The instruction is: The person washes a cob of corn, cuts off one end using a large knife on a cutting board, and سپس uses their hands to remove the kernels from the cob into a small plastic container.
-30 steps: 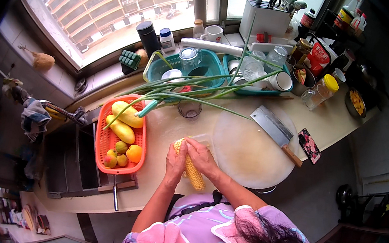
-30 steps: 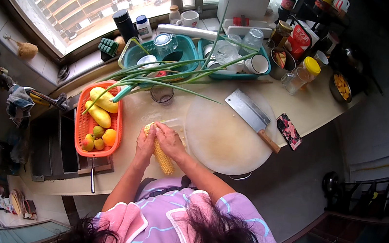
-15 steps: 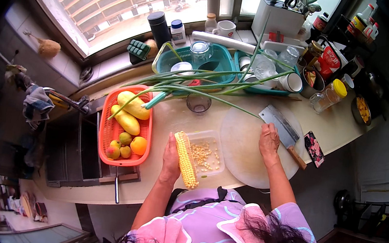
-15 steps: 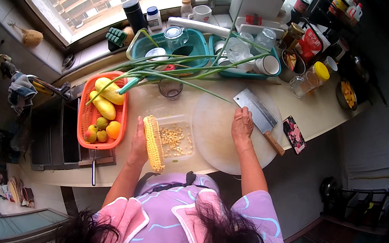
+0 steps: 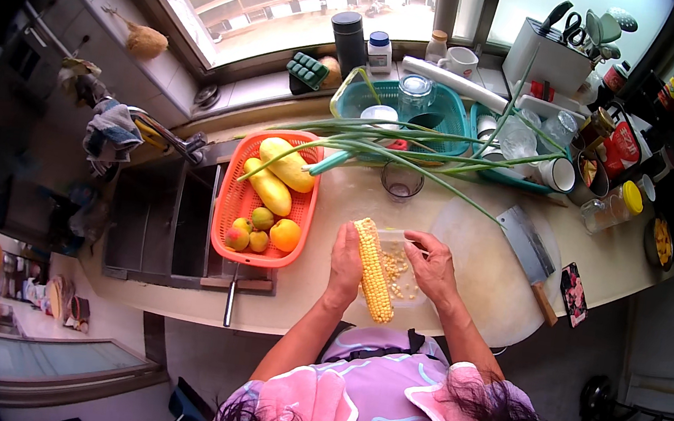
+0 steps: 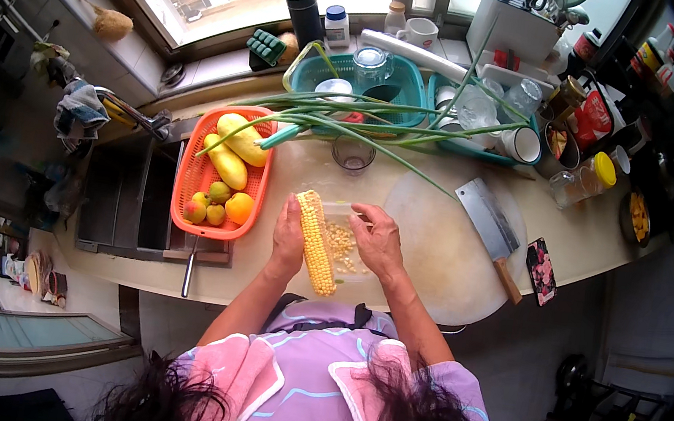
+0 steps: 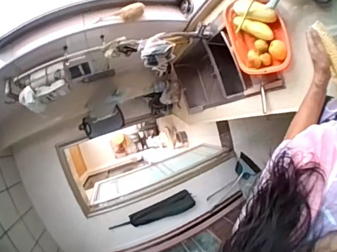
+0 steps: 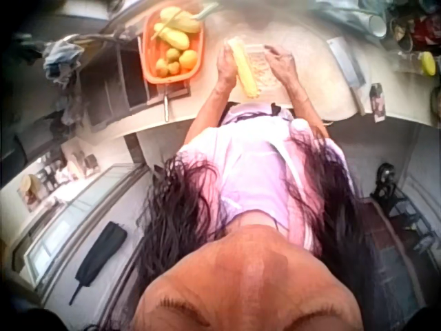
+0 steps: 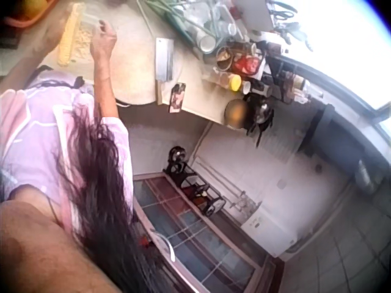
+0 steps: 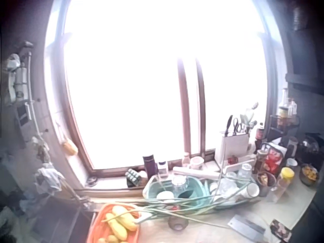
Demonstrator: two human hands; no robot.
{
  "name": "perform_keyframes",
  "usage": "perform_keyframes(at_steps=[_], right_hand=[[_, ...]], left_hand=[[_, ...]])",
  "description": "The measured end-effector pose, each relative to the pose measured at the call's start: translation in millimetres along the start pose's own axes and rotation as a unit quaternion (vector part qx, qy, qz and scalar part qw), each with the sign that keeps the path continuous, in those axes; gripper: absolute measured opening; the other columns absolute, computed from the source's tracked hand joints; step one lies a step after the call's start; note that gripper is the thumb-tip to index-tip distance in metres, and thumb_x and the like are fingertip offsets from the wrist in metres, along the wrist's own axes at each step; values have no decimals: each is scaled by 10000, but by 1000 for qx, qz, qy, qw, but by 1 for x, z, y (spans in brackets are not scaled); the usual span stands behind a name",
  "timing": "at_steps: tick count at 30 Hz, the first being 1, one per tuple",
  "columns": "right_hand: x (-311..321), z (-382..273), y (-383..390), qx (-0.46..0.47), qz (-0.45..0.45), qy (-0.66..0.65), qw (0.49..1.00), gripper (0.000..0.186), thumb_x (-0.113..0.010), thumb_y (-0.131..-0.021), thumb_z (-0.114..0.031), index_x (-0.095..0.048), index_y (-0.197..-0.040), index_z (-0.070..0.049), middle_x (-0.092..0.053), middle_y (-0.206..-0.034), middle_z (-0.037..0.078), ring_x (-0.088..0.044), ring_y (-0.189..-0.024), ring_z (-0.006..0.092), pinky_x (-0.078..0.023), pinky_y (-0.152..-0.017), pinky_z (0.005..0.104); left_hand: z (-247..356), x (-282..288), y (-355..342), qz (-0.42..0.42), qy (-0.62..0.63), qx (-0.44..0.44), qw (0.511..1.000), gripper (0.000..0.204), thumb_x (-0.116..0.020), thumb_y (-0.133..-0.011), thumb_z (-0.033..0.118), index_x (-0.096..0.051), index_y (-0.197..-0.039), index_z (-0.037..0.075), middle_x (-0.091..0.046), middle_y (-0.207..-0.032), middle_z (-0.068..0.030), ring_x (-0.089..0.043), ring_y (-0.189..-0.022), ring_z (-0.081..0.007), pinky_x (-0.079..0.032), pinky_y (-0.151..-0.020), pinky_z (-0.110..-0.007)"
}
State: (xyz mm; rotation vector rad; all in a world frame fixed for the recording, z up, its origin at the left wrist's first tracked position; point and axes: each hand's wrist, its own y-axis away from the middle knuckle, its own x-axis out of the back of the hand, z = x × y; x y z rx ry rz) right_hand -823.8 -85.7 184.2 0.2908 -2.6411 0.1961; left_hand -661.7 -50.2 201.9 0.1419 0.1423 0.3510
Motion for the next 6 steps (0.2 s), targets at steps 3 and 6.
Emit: perform_keyframes(at_steps=[3, 6], right_hand=[[-29, -27, 3, -66, -16, -312, 948, 320, -578, -932, -193, -583, -1192, -7, -636, -1050, 63, -615, -838, 131, -506, -719, 258], [-38, -43, 3, -142, -104, -460, 870, 413, -573, -947, -276, -551, -1241, 13, -622, -1133, 52, -550, -980, 74, -462, -827, 235]], left_hand=[[-4, -3, 6, -18, 21, -12, 1000, 415, -346, -1010, 417, -495, -1055, 32, -539, -869, -46, -533, -781, -127, -461, -716, -285], [-14, -1, 8, 0, -75, -97, 993, 408, -397, -989, 447, -496, -1094, 65, -565, -908, -60, -545, -827, -131, -467, -746, -282]])
